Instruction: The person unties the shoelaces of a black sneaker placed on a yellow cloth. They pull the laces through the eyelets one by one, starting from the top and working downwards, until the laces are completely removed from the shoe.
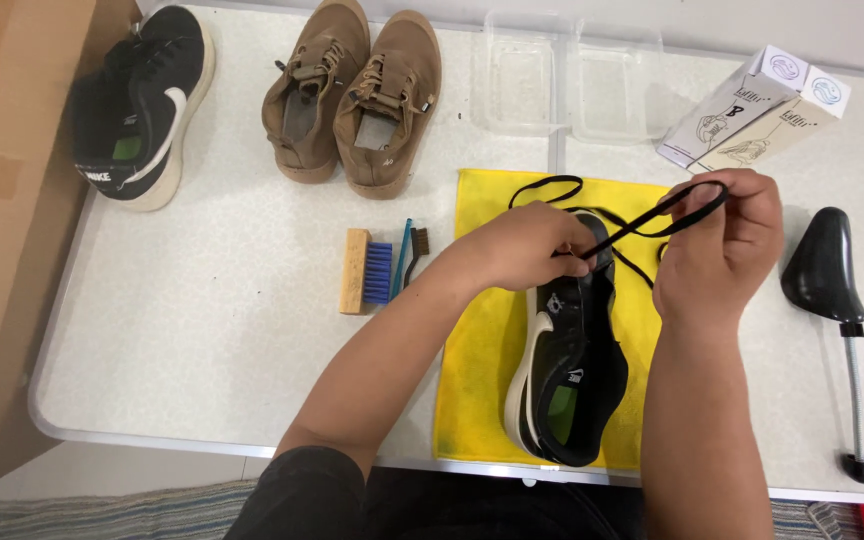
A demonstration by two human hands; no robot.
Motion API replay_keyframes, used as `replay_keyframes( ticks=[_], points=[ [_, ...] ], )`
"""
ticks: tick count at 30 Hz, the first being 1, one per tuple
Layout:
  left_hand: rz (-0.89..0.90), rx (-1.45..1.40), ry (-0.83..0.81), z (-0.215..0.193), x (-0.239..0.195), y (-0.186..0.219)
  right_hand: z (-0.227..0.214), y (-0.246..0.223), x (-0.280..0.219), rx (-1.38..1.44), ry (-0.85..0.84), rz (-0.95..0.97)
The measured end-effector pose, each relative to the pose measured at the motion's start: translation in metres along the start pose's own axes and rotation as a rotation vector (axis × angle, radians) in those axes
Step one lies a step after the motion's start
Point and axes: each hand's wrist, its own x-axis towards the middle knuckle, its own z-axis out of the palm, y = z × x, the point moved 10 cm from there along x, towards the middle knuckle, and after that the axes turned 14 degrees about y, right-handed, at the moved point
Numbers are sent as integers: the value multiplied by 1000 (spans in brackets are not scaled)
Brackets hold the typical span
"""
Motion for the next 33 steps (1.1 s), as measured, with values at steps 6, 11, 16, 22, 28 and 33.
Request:
replay_keyframes(
  ticks=[6,11,16,22,28,33],
  points=[
    [31,46,220,-26,6,3,5,19,-8,-20,-121,58],
    [137,-195,504,-77,-8,46,30,56,-52,-206,-531,216],
    [180,-369,703,-119,-23,70,42,39,-62,-326,-549,35],
    [402,-398,444,-89,-26,102,14,45,-43,73,-365,-34],
    [428,-806,433,-121,-47,132,5,63,-67,-120,-486,6],
    [327,-916,457,-153,-79,150,23,-10,-76,-21,-463,-24]
  ],
)
